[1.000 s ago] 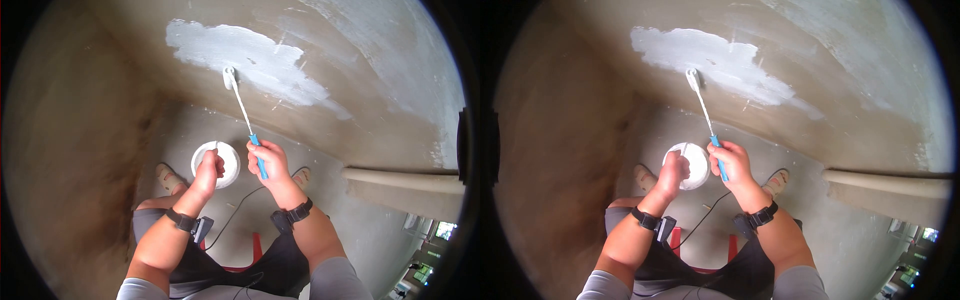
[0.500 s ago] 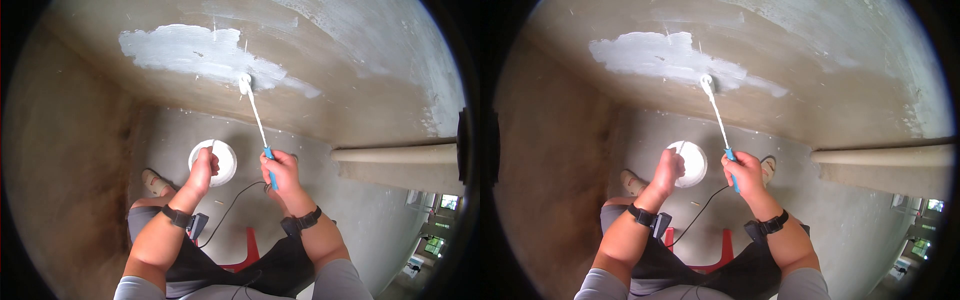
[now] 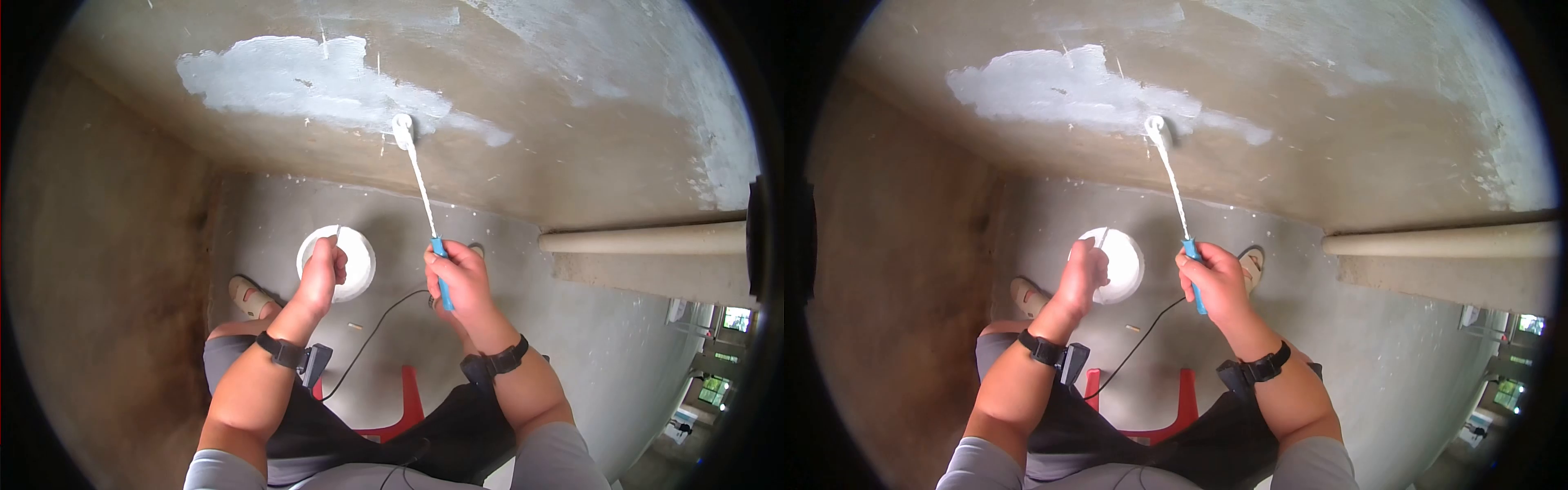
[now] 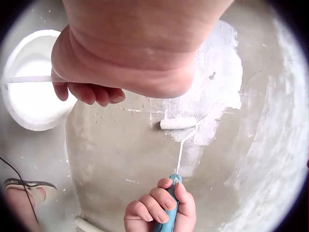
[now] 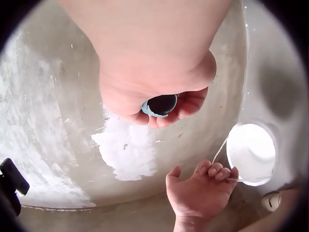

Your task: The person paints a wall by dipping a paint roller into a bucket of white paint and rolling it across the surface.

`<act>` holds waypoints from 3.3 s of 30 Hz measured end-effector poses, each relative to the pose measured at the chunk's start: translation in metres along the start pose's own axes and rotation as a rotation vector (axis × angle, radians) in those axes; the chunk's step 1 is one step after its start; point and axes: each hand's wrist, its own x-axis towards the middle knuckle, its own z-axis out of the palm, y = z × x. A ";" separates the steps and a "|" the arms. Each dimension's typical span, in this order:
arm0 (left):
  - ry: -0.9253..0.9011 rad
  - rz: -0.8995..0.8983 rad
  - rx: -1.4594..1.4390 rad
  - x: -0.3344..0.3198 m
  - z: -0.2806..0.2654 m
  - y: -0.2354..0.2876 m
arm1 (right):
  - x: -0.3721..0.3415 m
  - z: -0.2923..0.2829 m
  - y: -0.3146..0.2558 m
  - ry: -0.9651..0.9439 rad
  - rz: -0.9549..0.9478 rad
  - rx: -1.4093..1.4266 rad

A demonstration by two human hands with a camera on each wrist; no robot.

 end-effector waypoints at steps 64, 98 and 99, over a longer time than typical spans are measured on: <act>0.025 0.044 -0.074 -0.016 -0.047 0.005 | 0.010 0.095 0.047 -0.511 0.261 -1.686; -0.009 0.022 -0.080 -0.032 -0.052 0.014 | 0.010 0.086 0.052 -0.444 0.147 -1.597; -0.018 0.028 -0.077 -0.030 -0.053 0.013 | 0.009 0.085 0.052 -0.441 0.170 -1.595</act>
